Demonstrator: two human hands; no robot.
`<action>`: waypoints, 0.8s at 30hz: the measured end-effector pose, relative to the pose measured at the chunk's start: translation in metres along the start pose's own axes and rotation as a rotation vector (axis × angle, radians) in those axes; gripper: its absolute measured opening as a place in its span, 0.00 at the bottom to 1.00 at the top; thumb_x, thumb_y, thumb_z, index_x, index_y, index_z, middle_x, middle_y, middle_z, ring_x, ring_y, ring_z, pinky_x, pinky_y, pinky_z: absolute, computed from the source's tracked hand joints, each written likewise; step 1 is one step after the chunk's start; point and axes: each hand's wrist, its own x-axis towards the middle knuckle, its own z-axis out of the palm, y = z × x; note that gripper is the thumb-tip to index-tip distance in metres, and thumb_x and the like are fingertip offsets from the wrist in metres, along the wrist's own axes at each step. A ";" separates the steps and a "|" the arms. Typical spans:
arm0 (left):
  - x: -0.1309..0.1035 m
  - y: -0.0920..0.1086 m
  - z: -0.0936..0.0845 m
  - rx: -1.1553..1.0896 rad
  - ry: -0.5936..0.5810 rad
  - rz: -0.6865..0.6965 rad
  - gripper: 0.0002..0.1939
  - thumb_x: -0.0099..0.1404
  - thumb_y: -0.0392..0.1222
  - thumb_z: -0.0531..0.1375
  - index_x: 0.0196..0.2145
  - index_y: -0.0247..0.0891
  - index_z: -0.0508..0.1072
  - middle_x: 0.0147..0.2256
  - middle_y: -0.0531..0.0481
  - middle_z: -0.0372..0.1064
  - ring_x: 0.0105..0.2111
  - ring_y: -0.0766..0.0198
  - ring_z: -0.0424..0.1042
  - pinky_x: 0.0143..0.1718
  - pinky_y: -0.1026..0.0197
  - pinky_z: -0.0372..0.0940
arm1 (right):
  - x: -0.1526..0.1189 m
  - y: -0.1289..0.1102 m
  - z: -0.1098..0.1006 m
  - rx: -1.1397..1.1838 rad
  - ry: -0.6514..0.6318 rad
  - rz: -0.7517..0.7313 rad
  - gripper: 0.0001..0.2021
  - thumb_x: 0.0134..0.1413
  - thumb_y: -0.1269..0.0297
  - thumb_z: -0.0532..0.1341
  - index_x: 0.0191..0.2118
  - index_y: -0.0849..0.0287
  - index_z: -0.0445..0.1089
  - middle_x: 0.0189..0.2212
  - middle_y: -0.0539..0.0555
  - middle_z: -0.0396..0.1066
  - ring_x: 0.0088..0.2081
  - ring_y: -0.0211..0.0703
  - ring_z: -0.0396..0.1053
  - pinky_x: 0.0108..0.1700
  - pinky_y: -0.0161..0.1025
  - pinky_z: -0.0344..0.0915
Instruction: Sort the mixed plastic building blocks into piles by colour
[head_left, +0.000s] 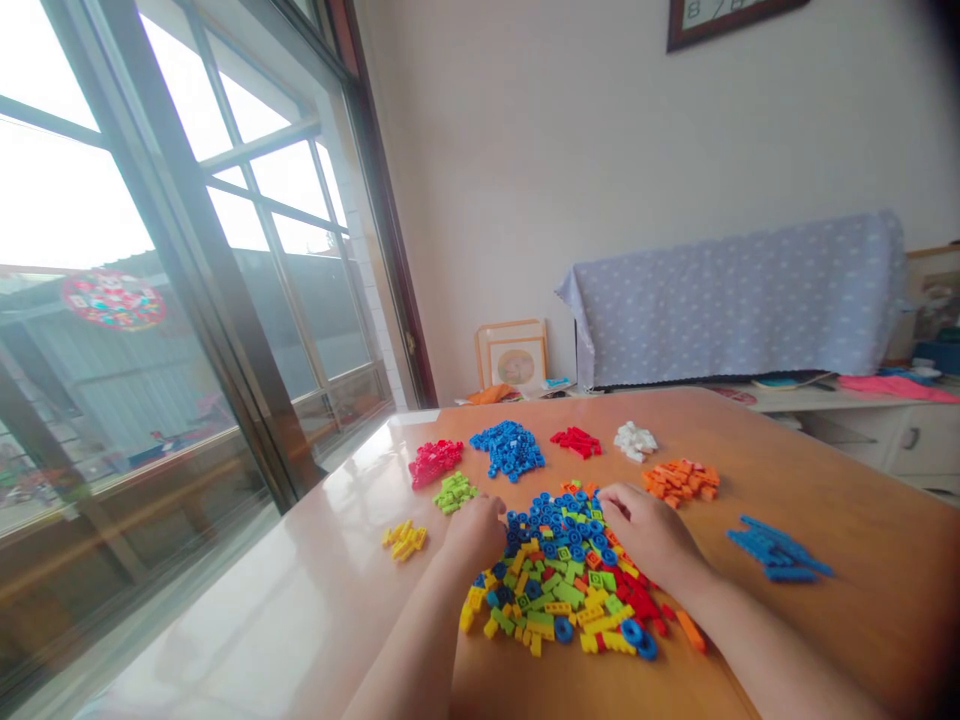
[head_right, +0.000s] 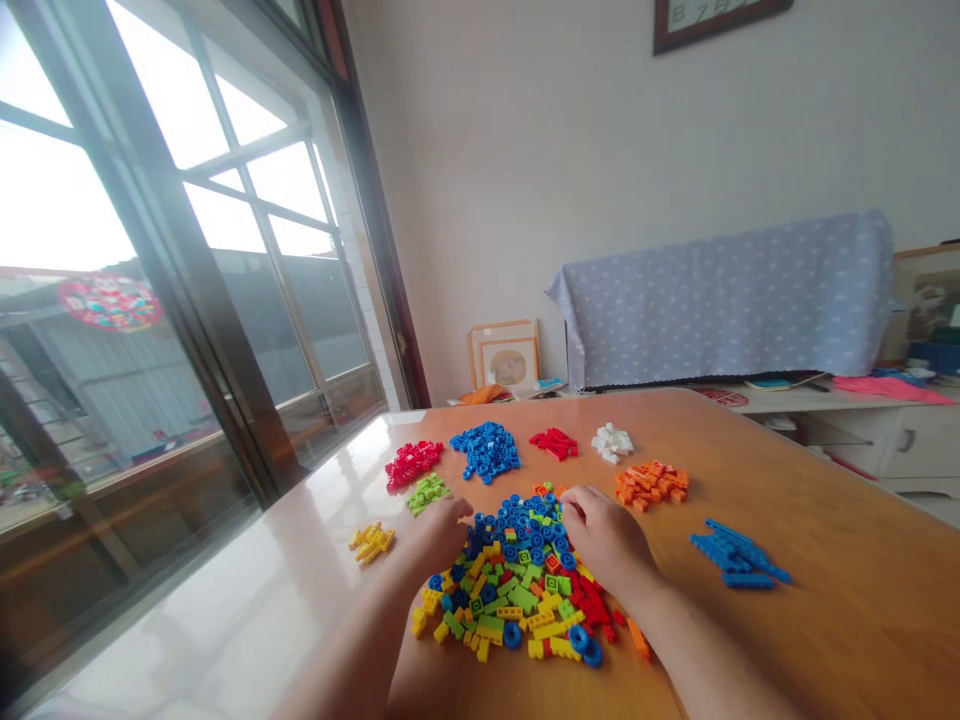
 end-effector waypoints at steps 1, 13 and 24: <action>0.002 0.000 0.003 -0.002 -0.007 0.003 0.17 0.60 0.33 0.55 0.45 0.40 0.77 0.48 0.42 0.74 0.47 0.55 0.73 0.45 0.61 0.64 | 0.000 0.000 0.000 -0.001 0.000 0.000 0.13 0.60 0.60 0.52 0.36 0.54 0.74 0.34 0.52 0.76 0.35 0.44 0.71 0.38 0.37 0.64; 0.034 -0.023 0.017 -0.200 0.105 -0.079 0.03 0.52 0.33 0.61 0.27 0.38 0.73 0.28 0.49 0.72 0.30 0.62 0.70 0.30 0.64 0.57 | 0.000 -0.004 0.003 0.031 0.001 -0.006 0.12 0.62 0.61 0.51 0.34 0.53 0.71 0.33 0.52 0.74 0.34 0.44 0.70 0.39 0.37 0.63; 0.116 -0.015 0.018 -0.682 0.252 -0.391 0.14 0.68 0.45 0.61 0.45 0.32 0.72 0.39 0.45 0.73 0.36 0.62 0.74 0.36 0.59 0.71 | 0.003 -0.011 0.002 -0.009 0.003 -0.002 0.12 0.63 0.64 0.51 0.32 0.54 0.69 0.30 0.50 0.71 0.32 0.41 0.69 0.37 0.36 0.59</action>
